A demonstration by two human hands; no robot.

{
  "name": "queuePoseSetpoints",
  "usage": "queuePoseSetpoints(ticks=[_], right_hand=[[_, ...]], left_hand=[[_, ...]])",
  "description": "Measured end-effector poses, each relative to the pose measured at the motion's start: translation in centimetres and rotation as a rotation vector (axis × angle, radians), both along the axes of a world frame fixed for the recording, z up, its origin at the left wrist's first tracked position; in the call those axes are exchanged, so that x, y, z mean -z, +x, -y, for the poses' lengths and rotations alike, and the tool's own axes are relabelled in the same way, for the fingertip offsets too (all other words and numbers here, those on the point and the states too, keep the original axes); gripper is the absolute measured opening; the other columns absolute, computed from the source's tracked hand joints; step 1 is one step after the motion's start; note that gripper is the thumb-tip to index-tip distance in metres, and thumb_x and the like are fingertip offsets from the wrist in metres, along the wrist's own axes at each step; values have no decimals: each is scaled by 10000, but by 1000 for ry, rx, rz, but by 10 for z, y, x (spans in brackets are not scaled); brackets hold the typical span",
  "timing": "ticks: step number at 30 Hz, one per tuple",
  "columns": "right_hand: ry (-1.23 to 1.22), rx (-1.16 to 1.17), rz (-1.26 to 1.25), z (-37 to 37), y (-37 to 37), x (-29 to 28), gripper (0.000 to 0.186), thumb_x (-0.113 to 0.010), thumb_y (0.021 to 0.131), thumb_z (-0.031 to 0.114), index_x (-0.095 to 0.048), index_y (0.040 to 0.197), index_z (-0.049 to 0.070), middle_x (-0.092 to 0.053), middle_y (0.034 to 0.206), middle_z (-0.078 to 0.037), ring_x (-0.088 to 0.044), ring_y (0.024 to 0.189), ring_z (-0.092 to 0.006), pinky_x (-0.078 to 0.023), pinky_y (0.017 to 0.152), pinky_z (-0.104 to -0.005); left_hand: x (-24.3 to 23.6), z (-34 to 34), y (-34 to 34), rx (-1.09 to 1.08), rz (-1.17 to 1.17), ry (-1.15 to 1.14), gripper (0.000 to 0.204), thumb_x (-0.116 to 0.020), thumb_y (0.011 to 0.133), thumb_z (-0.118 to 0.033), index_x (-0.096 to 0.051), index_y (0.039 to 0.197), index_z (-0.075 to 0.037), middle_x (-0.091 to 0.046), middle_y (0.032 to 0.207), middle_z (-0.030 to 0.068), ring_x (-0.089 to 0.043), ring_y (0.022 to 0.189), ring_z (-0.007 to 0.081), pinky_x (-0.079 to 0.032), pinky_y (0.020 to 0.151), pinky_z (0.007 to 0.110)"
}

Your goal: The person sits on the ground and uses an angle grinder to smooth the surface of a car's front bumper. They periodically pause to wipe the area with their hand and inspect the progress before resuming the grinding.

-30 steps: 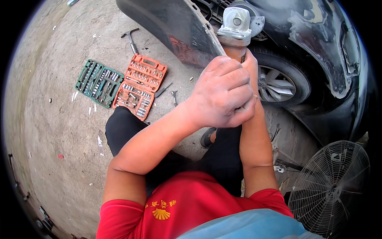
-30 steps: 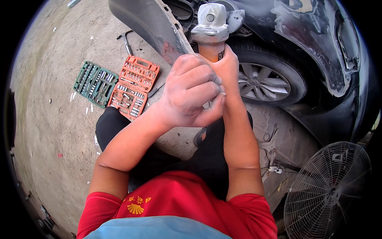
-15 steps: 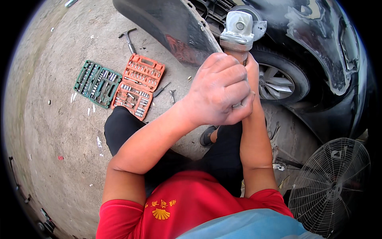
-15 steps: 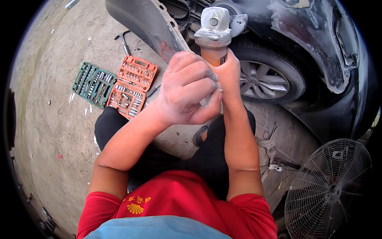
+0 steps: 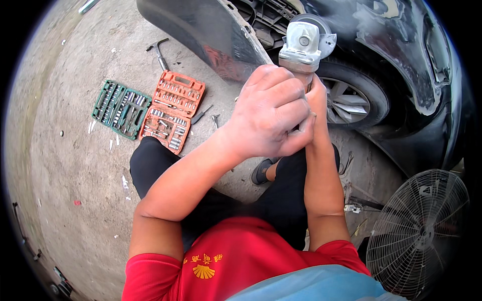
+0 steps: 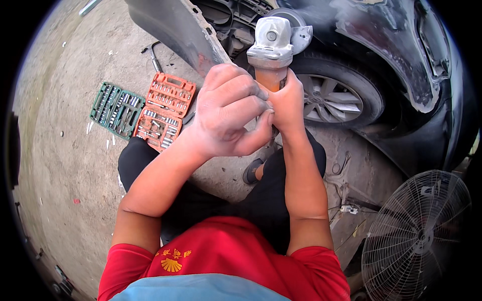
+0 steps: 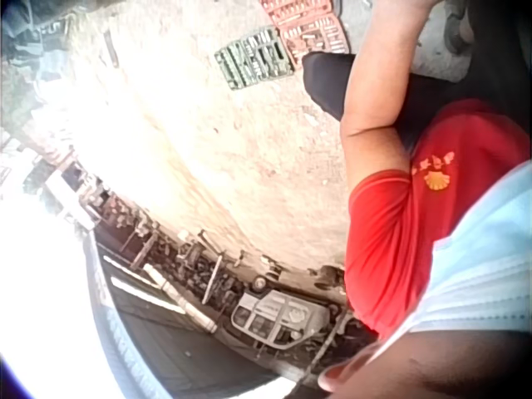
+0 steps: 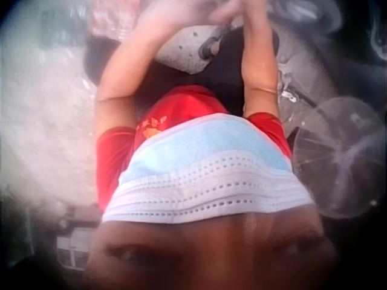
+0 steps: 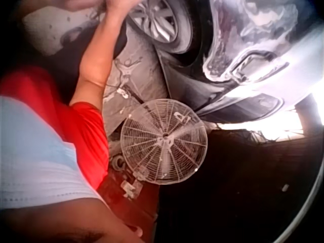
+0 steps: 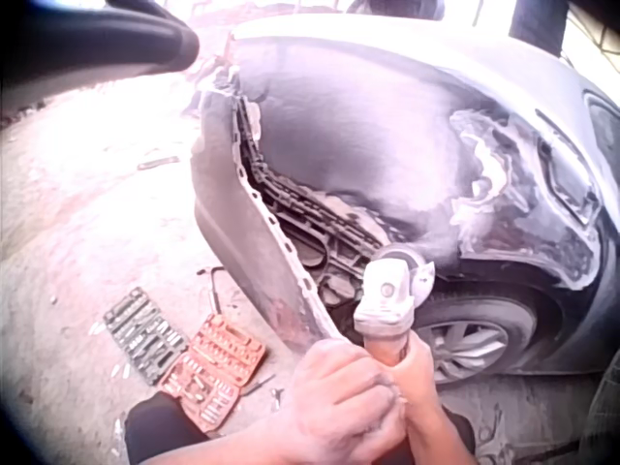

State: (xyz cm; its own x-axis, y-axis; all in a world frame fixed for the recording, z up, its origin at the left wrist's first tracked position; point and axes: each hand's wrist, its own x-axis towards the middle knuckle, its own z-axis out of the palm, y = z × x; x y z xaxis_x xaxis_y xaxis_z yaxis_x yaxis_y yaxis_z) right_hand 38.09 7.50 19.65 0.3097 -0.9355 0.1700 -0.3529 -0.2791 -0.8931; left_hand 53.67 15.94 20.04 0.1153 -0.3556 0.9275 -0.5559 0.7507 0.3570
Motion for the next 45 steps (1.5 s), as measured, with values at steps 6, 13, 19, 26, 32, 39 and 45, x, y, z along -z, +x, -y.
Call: queuePoseSetpoints(ticks=[6,13,19,26,32,39,45], right_hand=[[-24,18,0,-2,-8,1,496,-981,845,237,-747,1176,-49,-836,1090,-125,-759,984,-159,-608,888,-371],[-18,29,1,0,-10,10,459,-964,838,214,-753,1160,-37,-840,1091,-135,-775,985,-182,-606,898,-378],[15,21,3,-1,-1,10,458,-968,829,228,-758,1151,-22,-844,1100,-137,-779,993,-192,-603,906,-378],[75,25,43,2,2,14,520,-981,812,265,-745,1170,-28,-841,1093,-142,-765,998,-181,-595,912,-371],[107,16,64,3,5,14,517,-967,828,282,-740,1171,-31,-831,1083,-122,-749,999,-176,-592,916,-375],[111,-40,51,5,6,13,495,-948,849,270,-742,1190,-24,-829,1119,-101,-737,1011,-158,-590,926,-358],[186,-82,169,1,14,11,466,-933,867,251,-739,1199,-12,-815,1121,-68,-723,1008,-133,-591,918,-343]], left_hand=[[0,3,0,-1,7,-10,149,-811,722,-75,-717,838,-78,-693,896,59,-676,852,299,-523,839,420],[-2,2,0,-6,28,6,127,-811,737,-81,-721,826,-77,-687,871,53,-666,829,290,-523,829,417],[-2,3,-1,-4,5,-15,125,-812,741,-84,-725,830,-77,-681,864,49,-667,829,290,-523,830,418],[-2,2,-1,-1,-4,-15,127,-811,736,-81,-722,826,-78,-676,865,54,-666,830,297,-524,828,421],[-1,2,-1,6,-9,-11,131,-812,729,-84,-721,823,-80,-661,864,54,-661,831,299,-519,822,421],[0,2,-1,14,-16,-12,131,-811,731,-87,-713,818,-80,-647,857,57,-654,828,301,-515,820,420],[-1,1,-1,8,-8,-9,128,-809,735,-84,-716,822,-87,-659,862,48,-657,825,292,-513,815,418]])
